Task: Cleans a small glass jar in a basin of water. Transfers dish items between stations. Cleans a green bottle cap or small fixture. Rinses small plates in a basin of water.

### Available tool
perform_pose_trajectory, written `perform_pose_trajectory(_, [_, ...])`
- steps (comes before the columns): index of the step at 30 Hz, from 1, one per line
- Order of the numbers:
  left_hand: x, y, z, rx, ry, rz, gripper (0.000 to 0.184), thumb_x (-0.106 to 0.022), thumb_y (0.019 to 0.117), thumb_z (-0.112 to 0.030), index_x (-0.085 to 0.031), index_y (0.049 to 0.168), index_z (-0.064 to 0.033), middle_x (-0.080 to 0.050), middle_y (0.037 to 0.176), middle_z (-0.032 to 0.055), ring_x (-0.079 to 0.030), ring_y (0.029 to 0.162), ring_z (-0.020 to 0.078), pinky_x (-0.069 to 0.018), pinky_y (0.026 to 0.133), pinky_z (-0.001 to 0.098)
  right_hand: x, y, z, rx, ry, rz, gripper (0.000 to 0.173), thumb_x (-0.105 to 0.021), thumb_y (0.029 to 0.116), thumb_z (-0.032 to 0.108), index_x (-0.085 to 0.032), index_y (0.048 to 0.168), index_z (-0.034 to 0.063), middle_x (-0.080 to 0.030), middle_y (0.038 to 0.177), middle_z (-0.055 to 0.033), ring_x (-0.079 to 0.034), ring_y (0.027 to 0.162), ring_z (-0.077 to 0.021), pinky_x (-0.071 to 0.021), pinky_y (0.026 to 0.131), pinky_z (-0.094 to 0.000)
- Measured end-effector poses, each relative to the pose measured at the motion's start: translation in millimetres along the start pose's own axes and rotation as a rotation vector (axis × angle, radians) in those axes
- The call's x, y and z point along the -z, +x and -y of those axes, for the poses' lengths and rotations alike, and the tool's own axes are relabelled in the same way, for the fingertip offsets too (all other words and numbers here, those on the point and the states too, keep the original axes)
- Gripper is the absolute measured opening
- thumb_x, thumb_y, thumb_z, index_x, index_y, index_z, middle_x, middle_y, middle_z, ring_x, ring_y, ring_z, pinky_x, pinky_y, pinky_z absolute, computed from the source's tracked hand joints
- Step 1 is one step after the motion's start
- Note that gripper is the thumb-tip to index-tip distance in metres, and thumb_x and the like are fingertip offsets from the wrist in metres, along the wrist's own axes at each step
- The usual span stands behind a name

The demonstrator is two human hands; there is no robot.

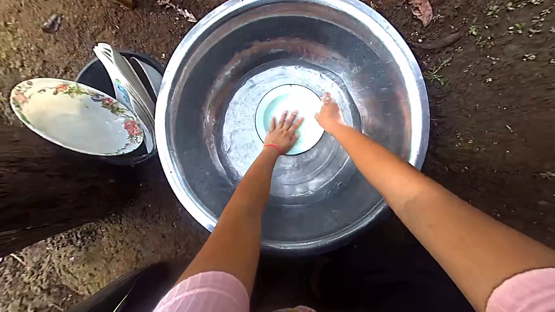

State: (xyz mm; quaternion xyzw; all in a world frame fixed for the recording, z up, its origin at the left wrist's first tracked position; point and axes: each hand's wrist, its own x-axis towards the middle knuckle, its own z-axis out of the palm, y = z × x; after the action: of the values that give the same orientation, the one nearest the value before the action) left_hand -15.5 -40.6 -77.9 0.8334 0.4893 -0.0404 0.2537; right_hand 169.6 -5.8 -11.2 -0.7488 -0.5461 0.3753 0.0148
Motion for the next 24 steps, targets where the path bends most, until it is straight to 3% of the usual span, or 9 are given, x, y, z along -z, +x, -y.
perform_pose_trajectory(2, [10, -23, 13, 0.284, -0.073, -0.158, 0.062, -0.051, 0.1041, -0.027, -0.033, 0.162, -0.0124, -0.018, 0.171, 0.0142, -0.011, 0.158, 0.0412, -0.0049, 0.121, 0.0707, 4, 2, 1, -0.04, -0.008, -0.019, 0.069, -0.066, 0.0971, 0.012, -0.03, 0.152, -0.0079, -0.048, 0.144, -0.0357, -0.053, 0.131, -0.0512, -0.0448, 0.105, -0.0643])
perform_pose_trajectory(5, [22, -49, 1, 0.779, -0.527, -0.421, 0.069, -0.062, 0.1019, -0.027, -0.032, 0.158, 0.0012, -0.043, 0.154, 0.0291, -0.043, 0.142, 0.0455, -0.035, 0.116, 0.0587, 6, 1, 2, -0.115, 0.017, -0.036, 0.07, -0.069, 0.0956, 0.012, -0.031, 0.15, -0.0096, -0.051, 0.141, -0.0353, -0.054, 0.131, -0.0481, -0.0454, 0.106, -0.0599])
perform_pose_trajectory(7, [7, -49, -11, 0.928, -0.98, -0.497, 0.055, -0.057, 0.1063, -0.021, -0.04, 0.152, 0.0044, -0.056, 0.14, 0.0307, -0.058, 0.127, 0.0406, -0.0464, 0.107, 0.0518, 8, 0, 4, -0.123, 0.026, -0.053, 0.07, -0.07, 0.0949, 0.012, -0.032, 0.148, -0.0108, -0.047, 0.143, -0.0362, -0.053, 0.131, -0.0485, -0.0455, 0.107, -0.0588])
perform_pose_trajectory(9, [-7, -46, -28, 0.976, -1.342, -0.51, 0.051, -0.05, 0.1093, -0.019, -0.034, 0.152, 0.0028, -0.056, 0.134, 0.0315, -0.065, 0.108, 0.0379, -0.0548, 0.092, 0.0499, 9, -3, 7, -0.103, 0.005, -0.075, 0.064, -0.069, 0.0953, 0.009, -0.035, 0.146, -0.0116, -0.045, 0.144, -0.0363, -0.055, 0.129, -0.0486, -0.0476, 0.104, -0.0589])
perform_pose_trajectory(11, [-6, -45, -47, 1.012, -1.581, -0.492, 0.049, -0.042, 0.1121, -0.022, -0.029, 0.155, -0.002, -0.055, 0.134, 0.0304, -0.066, 0.102, 0.0358, -0.0572, 0.087, 0.0476, 12, -6, 9, -0.103, 0.016, -0.071, 0.067, -0.067, 0.0956, 0.007, -0.032, 0.148, -0.0124, -0.044, 0.146, -0.0367, -0.052, 0.132, -0.0488, -0.0459, 0.106, -0.059])
perform_pose_trajectory(14, [2, -51, -73, 1.048, -1.708, -0.407, 0.045, -0.031, 0.1145, -0.028, -0.031, 0.153, -0.0041, -0.058, 0.128, 0.0278, -0.068, 0.093, 0.0304, -0.058, 0.08, 0.0411, 14, -10, 6, -0.16, 0.028, -0.047, 0.076, -0.07, 0.0949, 0.01, -0.025, 0.152, -0.013, -0.043, 0.149, -0.0363, -0.048, 0.137, -0.0481, -0.0418, 0.111, -0.0583])
perform_pose_trajectory(19, [9, -52, -86, 1.18, -1.593, -0.259, 0.049, -0.036, 0.1137, -0.025, -0.023, 0.159, -0.0119, -0.059, 0.13, 0.0278, -0.07, 0.094, 0.0315, -0.0585, 0.078, 0.0415, 7, 2, -25, -0.314, 0.082, 0.075, 0.064, -0.075, 0.0932, 0.028, -0.052, 0.138, -0.0114, -0.051, 0.143, -0.0323, -0.048, 0.138, -0.0434, -0.039, 0.111, -0.0608])
perform_pose_trajectory(21, [7, -49, -88, 1.199, -1.592, -0.24, 0.051, -0.037, 0.1126, -0.019, -0.019, 0.16, -0.0099, -0.056, 0.135, 0.0291, -0.069, 0.099, 0.033, -0.0593, 0.082, 0.0427, -2, 4, -36, -0.325, 0.222, 0.06, 0.066, -0.077, 0.0922, 0.028, -0.052, 0.138, -0.0121, -0.05, 0.143, -0.0346, -0.047, 0.137, -0.0456, -0.0371, 0.111, -0.0628])
perform_pose_trajectory(24, [20, -38, -88, 1.188, -1.773, -0.241, 0.045, -0.033, 0.1123, -0.016, -0.028, 0.156, -0.003, -0.052, 0.14, 0.0282, -0.066, 0.104, 0.0322, -0.0572, 0.086, 0.041, 10, 4, -21, -0.291, 0.339, 0.009, 0.067, -0.075, 0.0935, 0.027, -0.048, 0.143, -0.0085, -0.049, 0.145, -0.0333, -0.046, 0.138, -0.0454, -0.0369, 0.111, -0.0624])
